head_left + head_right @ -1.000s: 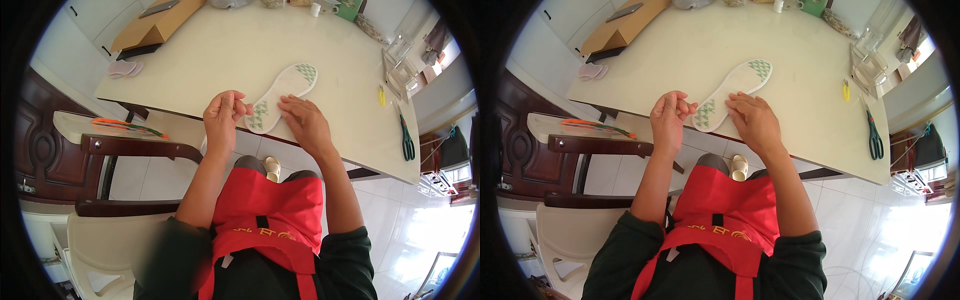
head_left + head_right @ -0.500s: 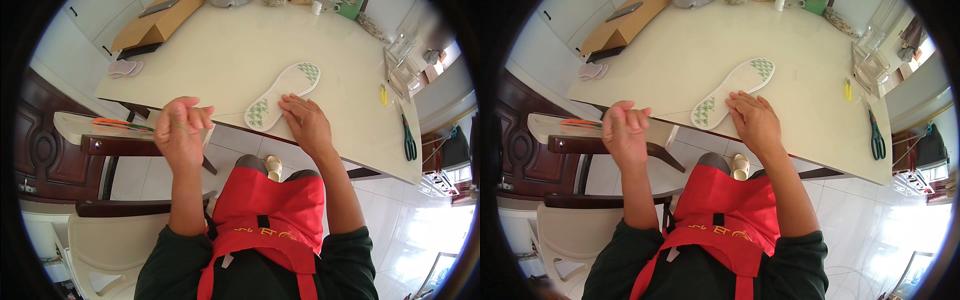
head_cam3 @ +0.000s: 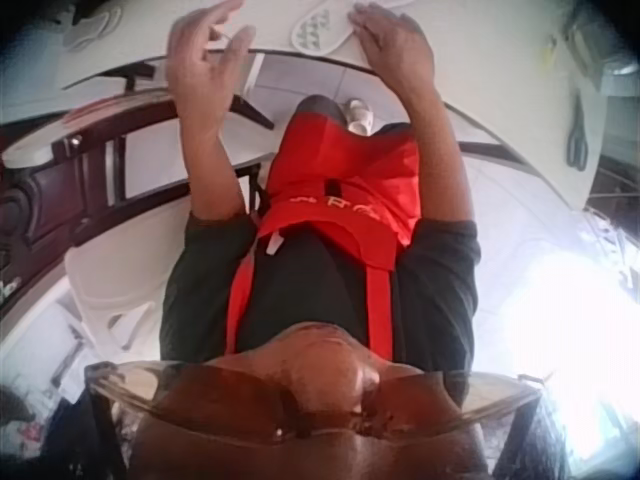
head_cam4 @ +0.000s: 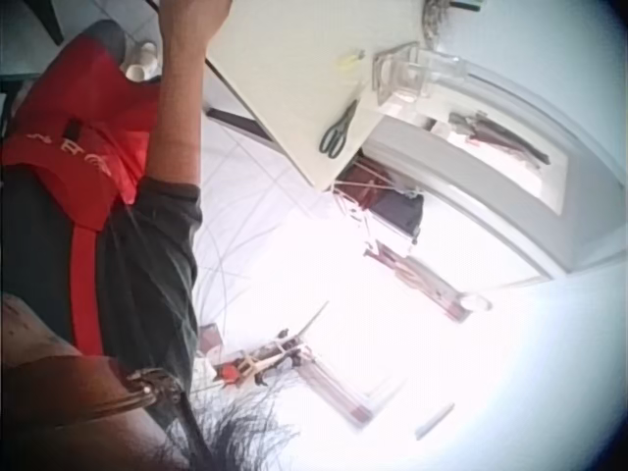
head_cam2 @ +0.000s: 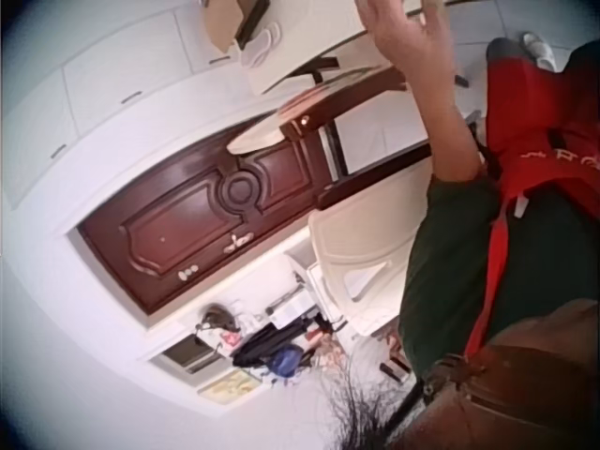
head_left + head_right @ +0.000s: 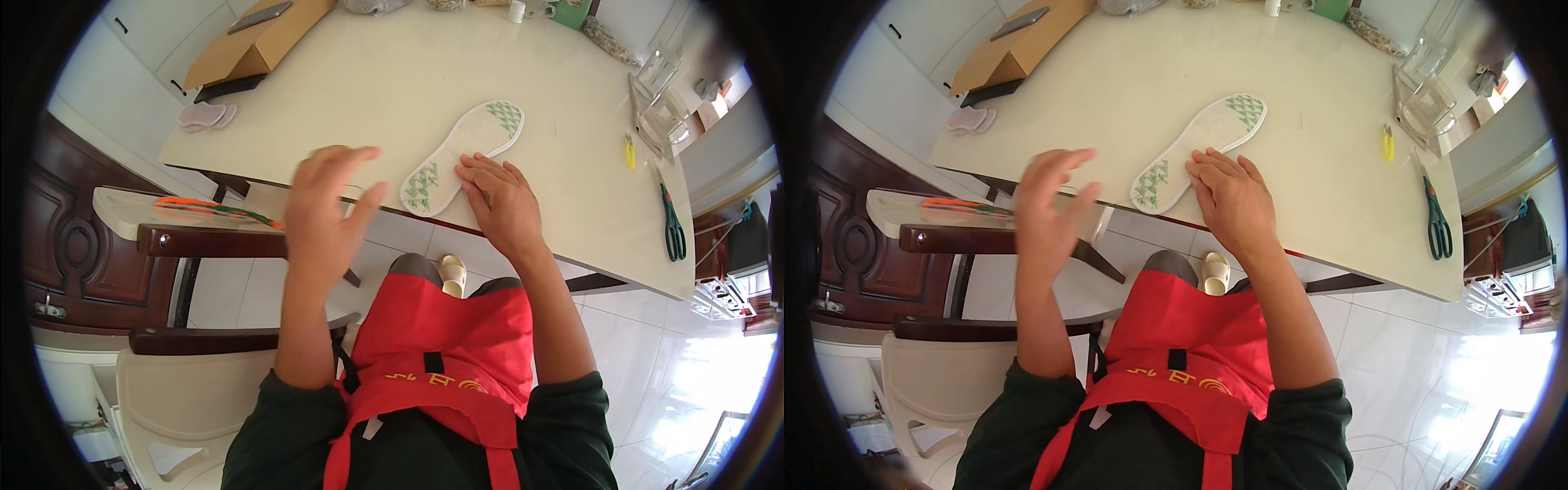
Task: The person hand-sews a patterned insole using a needle and thread, stitching along the perimeter. They flip the insole to check both sides, trim excess thread with scissors, and continue stitching the edge.
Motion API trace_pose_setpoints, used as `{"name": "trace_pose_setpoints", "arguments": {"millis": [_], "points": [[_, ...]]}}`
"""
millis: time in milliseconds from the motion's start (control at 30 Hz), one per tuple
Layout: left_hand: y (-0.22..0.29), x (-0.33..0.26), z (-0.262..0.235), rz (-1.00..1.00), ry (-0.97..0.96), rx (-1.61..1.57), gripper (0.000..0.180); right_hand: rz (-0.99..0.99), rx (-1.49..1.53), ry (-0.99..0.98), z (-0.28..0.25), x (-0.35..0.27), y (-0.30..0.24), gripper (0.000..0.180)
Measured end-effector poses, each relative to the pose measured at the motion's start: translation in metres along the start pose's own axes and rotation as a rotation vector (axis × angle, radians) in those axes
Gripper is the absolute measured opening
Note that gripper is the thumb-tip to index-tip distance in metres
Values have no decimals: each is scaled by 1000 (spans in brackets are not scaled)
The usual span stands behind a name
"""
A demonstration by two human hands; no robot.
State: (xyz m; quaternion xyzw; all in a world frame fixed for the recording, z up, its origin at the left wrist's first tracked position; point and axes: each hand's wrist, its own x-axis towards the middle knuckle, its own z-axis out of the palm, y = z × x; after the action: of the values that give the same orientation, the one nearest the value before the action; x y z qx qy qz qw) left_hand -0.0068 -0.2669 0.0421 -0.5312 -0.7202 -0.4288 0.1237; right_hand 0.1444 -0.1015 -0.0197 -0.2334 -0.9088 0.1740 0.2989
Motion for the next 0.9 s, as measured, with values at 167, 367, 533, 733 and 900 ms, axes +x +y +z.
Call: {"name": "trace_pose_setpoints", "arguments": {"millis": [167, 367, 533, 733, 900], "points": [[-9, 3, 45, 93, -226, 158, 27, -1, 5, 7, 0, 0, 1, 18], [-18, 16, 66, 83, -347, 271, 10, -10, -1, 23, 0, 0, 2, 18], [-23, 18, 69, -20, -370, -9, 6, -16, 11, 36, 0, 0, 2, 17], [-22, 37, 54, -423, -757, -248, 19, -12, 26, 53, 0, -2, 3, 16], [-30, 54, 49, -701, -877, -777, 18, -4, 25, 39, 0, -1, 3, 17]]}}
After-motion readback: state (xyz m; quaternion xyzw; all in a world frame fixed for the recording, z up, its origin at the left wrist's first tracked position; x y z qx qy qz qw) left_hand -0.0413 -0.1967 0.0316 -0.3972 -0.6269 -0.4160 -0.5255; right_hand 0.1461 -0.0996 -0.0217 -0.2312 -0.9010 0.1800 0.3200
